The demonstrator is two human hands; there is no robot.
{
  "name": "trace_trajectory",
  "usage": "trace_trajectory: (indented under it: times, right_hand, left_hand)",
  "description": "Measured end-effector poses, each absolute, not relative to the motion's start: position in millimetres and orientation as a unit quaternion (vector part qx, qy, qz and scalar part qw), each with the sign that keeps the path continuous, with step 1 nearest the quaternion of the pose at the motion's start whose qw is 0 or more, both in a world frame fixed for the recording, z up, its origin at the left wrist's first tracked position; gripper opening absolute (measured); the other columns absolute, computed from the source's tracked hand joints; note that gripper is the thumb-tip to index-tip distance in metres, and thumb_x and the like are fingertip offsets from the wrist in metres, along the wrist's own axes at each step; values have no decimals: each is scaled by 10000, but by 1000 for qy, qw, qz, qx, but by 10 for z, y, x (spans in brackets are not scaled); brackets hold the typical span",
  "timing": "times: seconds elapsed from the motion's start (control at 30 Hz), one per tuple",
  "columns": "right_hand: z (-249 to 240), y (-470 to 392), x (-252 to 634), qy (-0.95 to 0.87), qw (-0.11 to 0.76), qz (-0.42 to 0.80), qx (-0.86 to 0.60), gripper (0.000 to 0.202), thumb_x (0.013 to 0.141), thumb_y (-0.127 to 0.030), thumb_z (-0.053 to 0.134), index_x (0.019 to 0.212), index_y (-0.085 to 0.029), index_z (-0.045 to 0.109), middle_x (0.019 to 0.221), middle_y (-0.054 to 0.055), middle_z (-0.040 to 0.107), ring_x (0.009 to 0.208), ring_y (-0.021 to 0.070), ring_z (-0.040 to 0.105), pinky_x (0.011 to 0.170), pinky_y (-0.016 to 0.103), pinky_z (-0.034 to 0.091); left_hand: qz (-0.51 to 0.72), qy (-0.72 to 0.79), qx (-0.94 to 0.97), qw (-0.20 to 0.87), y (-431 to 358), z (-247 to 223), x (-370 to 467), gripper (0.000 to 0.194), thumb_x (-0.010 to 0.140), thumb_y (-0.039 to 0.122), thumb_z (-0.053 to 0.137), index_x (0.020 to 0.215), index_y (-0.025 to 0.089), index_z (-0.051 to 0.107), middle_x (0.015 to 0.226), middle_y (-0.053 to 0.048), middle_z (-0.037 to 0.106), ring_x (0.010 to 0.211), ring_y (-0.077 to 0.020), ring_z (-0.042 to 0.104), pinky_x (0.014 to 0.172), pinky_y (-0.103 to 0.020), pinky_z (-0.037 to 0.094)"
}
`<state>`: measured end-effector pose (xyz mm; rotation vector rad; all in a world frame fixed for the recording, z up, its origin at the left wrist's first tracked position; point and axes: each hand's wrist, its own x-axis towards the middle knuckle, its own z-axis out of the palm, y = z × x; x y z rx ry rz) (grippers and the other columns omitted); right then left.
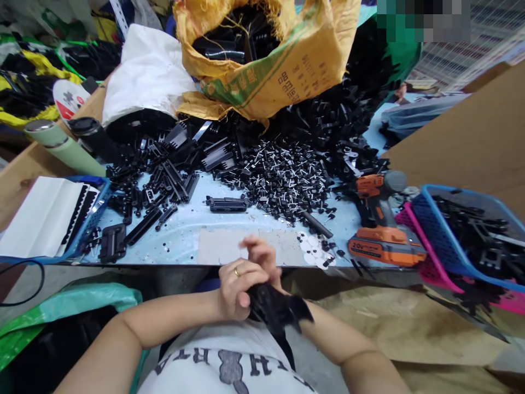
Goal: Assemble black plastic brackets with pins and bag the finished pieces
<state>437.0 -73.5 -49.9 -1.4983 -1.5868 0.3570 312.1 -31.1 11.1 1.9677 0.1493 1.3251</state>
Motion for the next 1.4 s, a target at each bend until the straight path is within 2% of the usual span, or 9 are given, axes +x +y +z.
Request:
trace_trajectory:
  times: [0.13,0.33,0.47,0.6,0.9,1.07,1.13,1.3,1.4]
  right_hand:
    - [-471,-26,4526,-583,531,82,-609,349,916,-342,179,1129,-228,431,1262,135,472,1198,232,442,945,423,392]
    - [-49,1239,5448,-702,256,-11,-664,256,922,-297,357,1036,-159,541,1098,120,582,1050,225,458,914,358,344]
    - [47,1998,5347,-757,69,-51,-648,244,898,-220,399,1062,-128,554,1107,143,573,1053,257,414,838,361,329]
    - [-66,2417,4950,-750,13,-67,-657,286,878,-95,346,1056,-94,570,1097,179,568,1050,267,414,835,391,302]
    - [-59,2499,5167,-733,97,-39,-672,221,875,-203,473,1056,-108,558,1028,150,635,986,248,537,882,397,366]
    - [177,2169,5361,-545,568,131,-603,320,865,-425,492,1061,-173,513,1027,66,628,922,172,588,781,289,473]
    - [230,1943,5327,-428,664,263,-553,372,849,-516,476,1027,-192,519,939,39,635,809,151,601,672,262,500]
    - [195,1252,5094,-272,588,616,-449,528,834,-657,385,980,-175,541,798,42,634,535,95,516,411,198,425]
    - [69,834,4920,-328,511,619,-498,461,817,-610,477,1003,-190,516,786,22,620,478,81,473,380,193,393]
  left_hand:
    - [451,119,874,133,78,-320,3208,706,866,645,154,1242,177,527,913,-124,645,865,-220,601,710,-336,470]
    - [143,187,972,21,665,-635,3387,384,852,375,546,1216,252,552,1058,-118,628,980,-257,540,815,-431,392]
    - [128,247,960,31,888,-572,3706,381,862,345,535,1217,209,539,1074,-133,610,1016,-268,514,804,-439,377]
    - [199,275,940,34,987,-396,3718,447,852,447,518,1186,150,538,1100,-144,591,1059,-270,497,864,-426,361]
    - [202,649,732,-34,2774,-95,2591,303,858,175,395,1093,78,560,1141,-198,547,1070,-302,473,832,-396,400]
    - [24,742,670,-18,3595,-209,2164,259,785,66,428,962,22,612,1167,-247,538,1123,-347,445,879,-456,370]
    - [37,721,692,-25,3637,-225,2128,254,807,79,407,952,34,610,1111,-240,572,1110,-342,461,899,-487,349]
    - [160,621,767,-12,3157,-118,2234,355,911,299,324,1069,53,526,1067,-226,578,1014,-310,534,848,-425,404]
    - [258,538,796,106,2532,-72,2385,336,911,355,353,1082,105,499,975,-149,604,906,-255,585,809,-382,439]
